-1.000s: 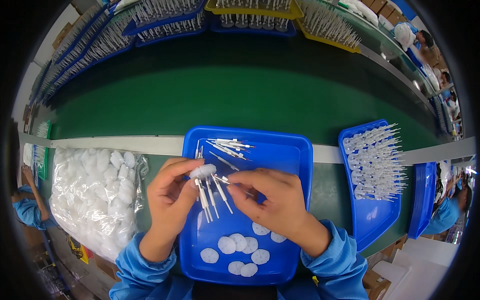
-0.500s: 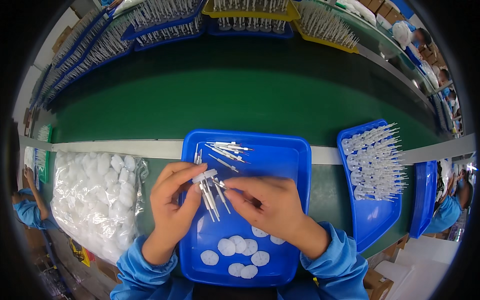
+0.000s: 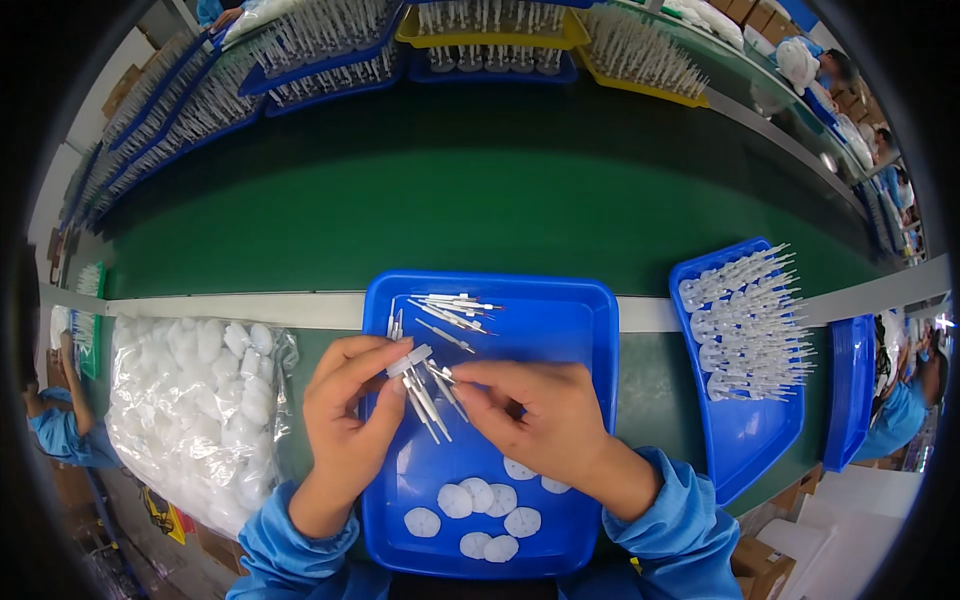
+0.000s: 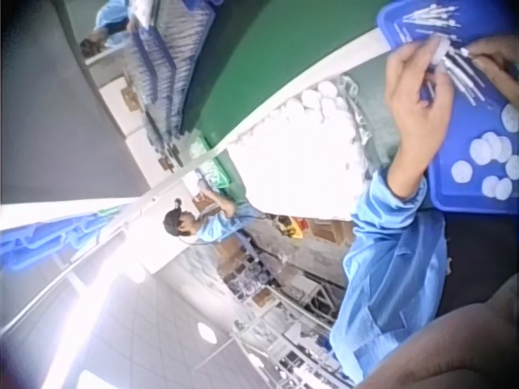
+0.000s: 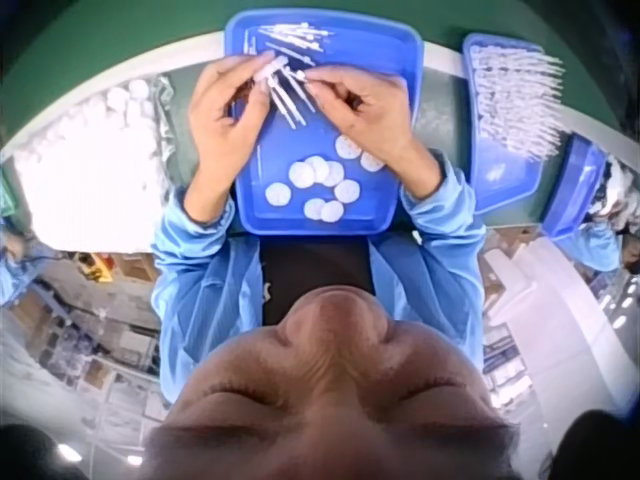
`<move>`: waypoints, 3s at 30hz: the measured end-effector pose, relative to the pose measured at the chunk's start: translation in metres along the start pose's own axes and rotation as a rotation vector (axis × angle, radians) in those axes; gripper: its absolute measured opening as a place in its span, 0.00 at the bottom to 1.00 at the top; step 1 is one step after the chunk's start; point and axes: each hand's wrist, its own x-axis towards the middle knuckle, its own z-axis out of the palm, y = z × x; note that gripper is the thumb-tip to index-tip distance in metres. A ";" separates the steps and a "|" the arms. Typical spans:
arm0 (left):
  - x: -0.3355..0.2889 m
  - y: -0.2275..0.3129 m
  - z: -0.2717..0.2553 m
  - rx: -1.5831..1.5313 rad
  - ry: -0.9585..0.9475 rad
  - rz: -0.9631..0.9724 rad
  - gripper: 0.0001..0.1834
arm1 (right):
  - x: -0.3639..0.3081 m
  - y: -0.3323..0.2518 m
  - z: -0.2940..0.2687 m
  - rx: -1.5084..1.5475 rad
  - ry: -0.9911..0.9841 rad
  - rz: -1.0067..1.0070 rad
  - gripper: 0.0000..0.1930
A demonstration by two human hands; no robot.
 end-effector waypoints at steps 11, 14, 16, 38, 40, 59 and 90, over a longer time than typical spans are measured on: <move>0.003 0.004 0.001 0.109 -0.017 0.075 0.22 | -0.002 0.000 0.001 0.024 0.002 0.062 0.08; 0.000 0.000 0.002 0.060 0.011 0.050 0.22 | 0.003 -0.008 0.000 -0.014 -0.032 0.055 0.08; 0.002 0.001 0.004 0.053 0.008 0.038 0.22 | 0.002 -0.004 0.001 -0.114 -0.028 -0.018 0.08; -0.005 0.014 0.005 0.399 -0.102 0.135 0.20 | -0.001 0.013 0.005 -0.555 0.063 -0.511 0.12; -0.001 0.010 0.006 0.254 -0.076 0.082 0.21 | -0.001 0.009 0.003 -0.550 0.059 -0.476 0.12; 0.002 0.013 0.001 0.395 -0.055 0.393 0.28 | 0.002 0.001 -0.002 0.354 -0.143 0.019 0.17; 0.000 0.016 0.007 0.402 -0.169 0.339 0.41 | -0.008 0.001 -0.025 0.115 -0.218 0.013 0.11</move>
